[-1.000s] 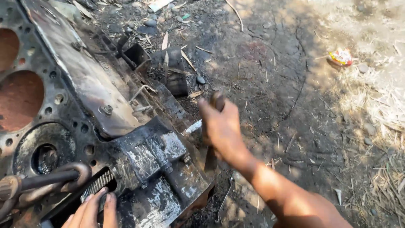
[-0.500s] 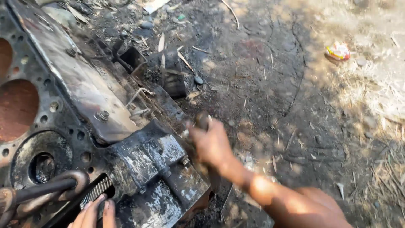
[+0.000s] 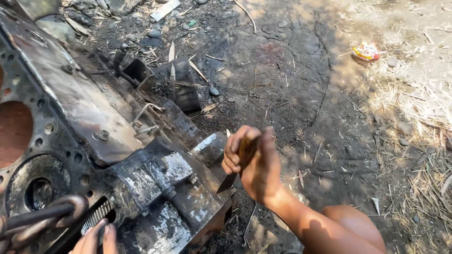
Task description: Scraping residue and old gasket material off an engine block using a metal scraper
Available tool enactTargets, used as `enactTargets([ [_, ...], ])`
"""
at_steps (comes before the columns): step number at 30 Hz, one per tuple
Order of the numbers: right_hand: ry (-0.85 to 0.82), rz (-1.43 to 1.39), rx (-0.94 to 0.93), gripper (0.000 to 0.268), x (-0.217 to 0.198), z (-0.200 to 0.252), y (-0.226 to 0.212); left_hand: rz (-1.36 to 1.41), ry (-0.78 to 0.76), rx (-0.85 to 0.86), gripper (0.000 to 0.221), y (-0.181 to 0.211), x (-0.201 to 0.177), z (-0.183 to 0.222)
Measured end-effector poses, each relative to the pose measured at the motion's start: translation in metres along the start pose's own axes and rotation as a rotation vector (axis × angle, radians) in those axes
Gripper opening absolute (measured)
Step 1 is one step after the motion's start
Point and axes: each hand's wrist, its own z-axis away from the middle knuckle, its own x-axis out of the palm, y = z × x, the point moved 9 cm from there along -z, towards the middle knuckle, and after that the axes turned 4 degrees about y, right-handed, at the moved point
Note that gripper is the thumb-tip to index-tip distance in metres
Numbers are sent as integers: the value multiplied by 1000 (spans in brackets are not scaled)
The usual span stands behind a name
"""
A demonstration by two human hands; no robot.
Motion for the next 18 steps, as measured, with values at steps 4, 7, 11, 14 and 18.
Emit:
enactTargets([
  [4, -5, -16, 134, 55, -6, 21, -23, -109, -42, -54, 22, 45, -19, -15],
  [7, -70, -13, 67, 39, -8, 31, -27, -123, -1, 14, 20, 50, -22, -18],
  [11, 17, -159, -2, 34, -17, 57, -37, -111, -14, -8, 22, 55, -24, -23],
  [14, -102, -134, -205, 40, -13, 45, -99, -26, 49, 66, 17, 28, -14, -17],
  [18, -112, -247, -195, 39, -13, 62, -101, -130, 43, 78, 20, 119, -49, -24],
])
